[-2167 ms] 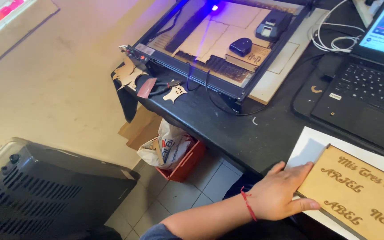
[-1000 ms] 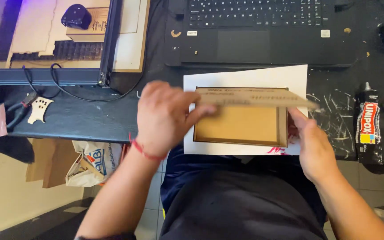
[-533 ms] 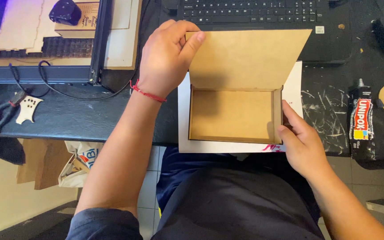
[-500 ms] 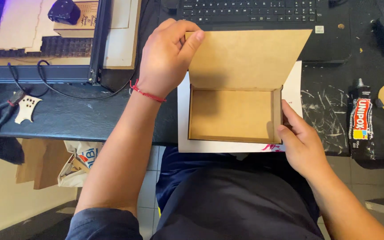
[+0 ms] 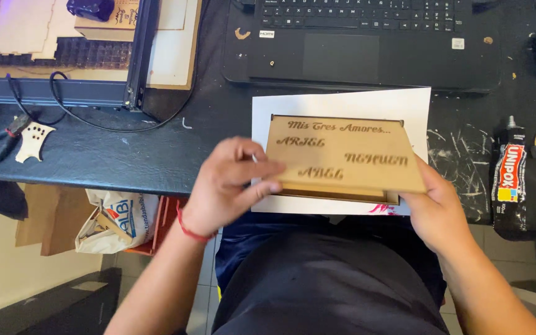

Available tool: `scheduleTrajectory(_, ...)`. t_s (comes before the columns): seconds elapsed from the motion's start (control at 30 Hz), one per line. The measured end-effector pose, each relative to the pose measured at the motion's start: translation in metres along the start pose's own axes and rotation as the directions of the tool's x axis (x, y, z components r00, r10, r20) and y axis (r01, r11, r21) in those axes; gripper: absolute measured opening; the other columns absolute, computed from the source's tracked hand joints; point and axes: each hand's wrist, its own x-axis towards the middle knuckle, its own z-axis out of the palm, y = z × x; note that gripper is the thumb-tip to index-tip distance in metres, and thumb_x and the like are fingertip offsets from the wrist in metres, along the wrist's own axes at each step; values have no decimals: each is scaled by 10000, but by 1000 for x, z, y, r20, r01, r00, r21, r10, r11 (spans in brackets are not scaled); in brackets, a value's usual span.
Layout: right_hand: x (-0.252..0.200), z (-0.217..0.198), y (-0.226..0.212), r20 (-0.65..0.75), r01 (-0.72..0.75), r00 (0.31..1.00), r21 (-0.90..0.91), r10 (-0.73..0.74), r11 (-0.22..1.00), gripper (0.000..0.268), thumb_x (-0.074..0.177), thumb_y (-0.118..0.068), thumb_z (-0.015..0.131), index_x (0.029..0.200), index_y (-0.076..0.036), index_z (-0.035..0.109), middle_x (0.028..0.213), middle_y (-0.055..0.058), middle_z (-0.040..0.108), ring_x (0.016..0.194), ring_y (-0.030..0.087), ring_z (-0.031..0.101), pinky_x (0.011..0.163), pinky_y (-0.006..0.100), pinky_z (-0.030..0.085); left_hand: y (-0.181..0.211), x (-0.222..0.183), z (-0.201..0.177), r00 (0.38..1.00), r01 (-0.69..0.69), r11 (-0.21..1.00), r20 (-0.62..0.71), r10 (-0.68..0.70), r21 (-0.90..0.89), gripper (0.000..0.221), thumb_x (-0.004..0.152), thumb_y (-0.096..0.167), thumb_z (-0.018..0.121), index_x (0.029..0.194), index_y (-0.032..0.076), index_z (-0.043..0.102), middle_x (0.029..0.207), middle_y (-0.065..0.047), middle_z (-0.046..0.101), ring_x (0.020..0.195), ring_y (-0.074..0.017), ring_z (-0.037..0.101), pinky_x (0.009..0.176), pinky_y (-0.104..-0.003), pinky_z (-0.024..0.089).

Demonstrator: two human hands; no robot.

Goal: Assembling a laser-cut wooden box by applying glue to the joints and fitting the panels together.

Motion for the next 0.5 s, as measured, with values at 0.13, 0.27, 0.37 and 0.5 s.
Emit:
scheduleTrajectory(0.13, 6, -3, -1, 26, -26, 999, 82, 24, 996, 557, 916, -49, 474, 1472, -69, 452, 1471, 64, 522, 1287, 98, 466, 1083, 266, 353, -17, -41, 21, 999, -28, 989, 43, 22, 143, 236, 906, 200, 767, 1116, 109, 710, 1071, -94, 601, 846, -259, 603, 771, -384, 479)
scheduleTrajectory(0.27, 4, -1, 0, -15, -145, 988, 239, 153, 960, 506, 975, -93, 399, 1475, -68, 472, 1419, 84, 565, 1134, 139, 536, 938, 283, 425, -19, -52, 29, 1000, -9, 976, 14, 6, 217, 226, 953, 208, 711, 1163, 134, 675, 1134, -84, 595, 960, -264, 612, 858, -405, 515)
scheduleTrajectory(0.37, 0, -1, -7, -36, -134, 989, 154, 141, 979, 492, 964, -102, 446, 1453, -102, 496, 1436, 55, 561, 1178, 105, 526, 974, 260, 426, -15, -48, 30, 1000, -4, 981, 11, 2, 193, 220, 946, 189, 713, 1146, 108, 674, 1146, -97, 603, 1001, -256, 612, 909, -399, 527)
scheduleTrajectory(0.5, -5, -7, 5, -40, 25, 999, -36, -27, 999, 519, 960, -101, 472, 1478, -68, 484, 1360, 74, 584, 1062, 160, 519, 922, 300, 399, -20, -50, 34, 992, 109, 944, 29, -125, 312, 744, 868, 486, 720, 1365, -11, 476, 1353, -183, 559, 1202, -328, 595, 1028, -439, 478)
